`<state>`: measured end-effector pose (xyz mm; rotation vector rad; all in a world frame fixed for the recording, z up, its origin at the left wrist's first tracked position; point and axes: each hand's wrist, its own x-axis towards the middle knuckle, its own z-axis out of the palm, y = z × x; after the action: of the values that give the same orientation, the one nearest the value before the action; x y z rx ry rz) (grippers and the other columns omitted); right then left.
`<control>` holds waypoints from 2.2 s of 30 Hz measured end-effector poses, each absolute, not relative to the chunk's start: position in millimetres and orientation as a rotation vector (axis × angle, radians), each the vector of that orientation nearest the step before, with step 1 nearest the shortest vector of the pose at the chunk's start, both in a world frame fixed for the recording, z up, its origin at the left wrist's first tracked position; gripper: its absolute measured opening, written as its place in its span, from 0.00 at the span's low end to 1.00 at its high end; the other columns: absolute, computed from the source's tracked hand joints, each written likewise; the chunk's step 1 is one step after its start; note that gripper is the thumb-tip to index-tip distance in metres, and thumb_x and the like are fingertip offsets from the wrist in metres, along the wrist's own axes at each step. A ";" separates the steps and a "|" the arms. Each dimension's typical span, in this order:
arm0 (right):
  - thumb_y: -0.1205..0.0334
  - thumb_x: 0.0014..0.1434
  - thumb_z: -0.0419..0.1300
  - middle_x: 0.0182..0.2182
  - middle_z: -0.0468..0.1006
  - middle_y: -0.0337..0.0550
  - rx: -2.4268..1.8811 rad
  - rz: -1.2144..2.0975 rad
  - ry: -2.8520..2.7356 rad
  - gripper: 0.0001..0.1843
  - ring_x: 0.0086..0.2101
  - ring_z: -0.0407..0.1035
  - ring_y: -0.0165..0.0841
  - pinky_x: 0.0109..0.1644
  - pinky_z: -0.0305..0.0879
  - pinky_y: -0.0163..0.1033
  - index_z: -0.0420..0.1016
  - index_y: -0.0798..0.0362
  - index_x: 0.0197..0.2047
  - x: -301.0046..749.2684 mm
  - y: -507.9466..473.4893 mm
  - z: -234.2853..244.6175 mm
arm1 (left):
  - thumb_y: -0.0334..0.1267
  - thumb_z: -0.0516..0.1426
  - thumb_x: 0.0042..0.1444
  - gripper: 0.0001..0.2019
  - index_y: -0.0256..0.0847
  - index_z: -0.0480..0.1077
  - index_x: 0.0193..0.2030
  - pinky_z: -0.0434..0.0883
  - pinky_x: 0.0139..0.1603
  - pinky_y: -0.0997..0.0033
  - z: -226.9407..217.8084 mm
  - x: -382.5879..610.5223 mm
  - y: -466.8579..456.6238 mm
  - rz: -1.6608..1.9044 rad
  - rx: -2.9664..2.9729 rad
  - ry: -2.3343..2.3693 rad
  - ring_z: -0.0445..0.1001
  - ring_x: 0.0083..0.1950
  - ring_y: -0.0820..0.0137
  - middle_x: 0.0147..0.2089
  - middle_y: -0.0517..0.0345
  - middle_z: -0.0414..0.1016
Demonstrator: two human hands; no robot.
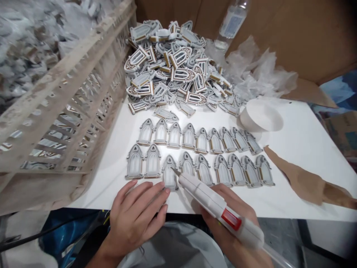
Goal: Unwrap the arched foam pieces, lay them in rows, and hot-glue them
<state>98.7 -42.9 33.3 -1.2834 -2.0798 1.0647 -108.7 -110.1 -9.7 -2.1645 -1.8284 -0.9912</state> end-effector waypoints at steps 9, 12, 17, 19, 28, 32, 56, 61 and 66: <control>0.66 0.57 0.56 0.29 0.71 0.39 -1.394 0.827 -2.166 0.05 0.30 0.70 0.33 0.30 0.64 0.32 0.70 0.48 0.30 92.9 -45.8 25.0 | 0.31 0.60 0.54 0.12 0.42 0.76 0.46 0.65 0.54 0.59 -10.7 -113.6 -108.5 -1.003 -2.223 -1.809 0.76 0.44 0.65 0.45 0.61 0.82; 0.65 0.57 0.56 0.28 0.70 0.38 -1.419 0.828 -2.135 0.05 0.27 0.69 0.31 0.28 0.63 0.33 0.70 0.48 0.29 89.2 -46.5 26.2 | 0.31 0.61 0.53 0.13 0.41 0.76 0.46 0.65 0.54 0.60 -10.7 -113.8 -108.0 -1.001 -2.233 -1.789 0.76 0.43 0.65 0.45 0.61 0.82; 0.63 0.57 0.58 0.27 0.69 0.38 -1.436 0.839 -2.141 0.04 0.26 0.68 0.31 0.27 0.64 0.33 0.70 0.47 0.30 86.4 -46.1 29.0 | 0.31 0.60 0.54 0.12 0.41 0.77 0.45 0.65 0.54 0.61 -9.9 -113.6 -107.2 -1.011 -2.226 -1.789 0.76 0.43 0.66 0.45 0.62 0.82; 0.60 0.58 0.58 0.27 0.69 0.38 -1.458 0.835 -2.143 0.05 0.26 0.69 0.32 0.26 0.64 0.34 0.70 0.47 0.30 85.9 -46.2 29.1 | 0.30 0.59 0.54 0.12 0.41 0.77 0.45 0.64 0.55 0.61 -9.8 -113.5 -106.8 -1.003 -2.226 -1.791 0.76 0.43 0.66 0.45 0.62 0.82; 0.63 0.57 0.57 0.25 0.67 0.38 -1.458 0.846 -2.228 0.08 0.24 0.66 0.31 0.26 0.64 0.33 0.66 0.48 0.26 87.0 -45.0 29.9 | 0.30 0.58 0.55 0.11 0.41 0.77 0.44 0.62 0.57 0.63 -10.1 -112.5 -104.7 -1.011 -2.215 -1.794 0.76 0.46 0.67 0.44 0.64 0.82; 0.64 0.58 0.56 0.25 0.66 0.37 -1.474 0.795 -2.232 0.10 0.24 0.66 0.29 0.25 0.62 0.31 0.65 0.50 0.26 86.8 -45.7 29.5 | 0.30 0.58 0.54 0.11 0.42 0.77 0.43 0.63 0.57 0.64 -9.5 -112.2 -104.6 -1.002 -2.214 -1.791 0.76 0.45 0.67 0.44 0.64 0.82; 0.68 0.57 0.54 0.27 0.68 0.39 -1.370 0.739 -2.315 0.06 0.27 0.70 0.31 0.26 0.65 0.29 0.66 0.49 0.29 94.3 -45.6 22.5 | 0.30 0.58 0.55 0.11 0.40 0.77 0.44 0.63 0.57 0.62 -10.3 -112.8 -106.1 -1.015 -2.216 -1.793 0.76 0.44 0.67 0.45 0.64 0.81; 0.64 0.60 0.54 0.26 0.69 0.37 -1.469 0.736 -2.181 0.09 0.25 0.69 0.31 0.24 0.64 0.31 0.67 0.47 0.27 82.4 -47.6 28.0 | 0.31 0.59 0.55 0.11 0.42 0.77 0.45 0.62 0.60 0.63 -13.8 -110.9 -108.7 -1.049 -2.191 -1.815 0.76 0.46 0.68 0.46 0.66 0.81; 0.63 0.59 0.55 0.29 0.71 0.39 -1.450 0.707 -2.214 0.07 0.27 0.71 0.32 0.26 0.66 0.32 0.70 0.47 0.30 81.9 -46.0 28.0 | 0.31 0.59 0.55 0.12 0.42 0.76 0.46 0.61 0.61 0.63 -15.8 -109.8 -107.8 -1.068 -2.192 -1.821 0.75 0.47 0.69 0.47 0.66 0.81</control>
<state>81.9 -46.0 28.0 -1.4499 -2.2143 0.7066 -109.8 -107.8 -15.8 -2.1918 -1.8210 -1.0682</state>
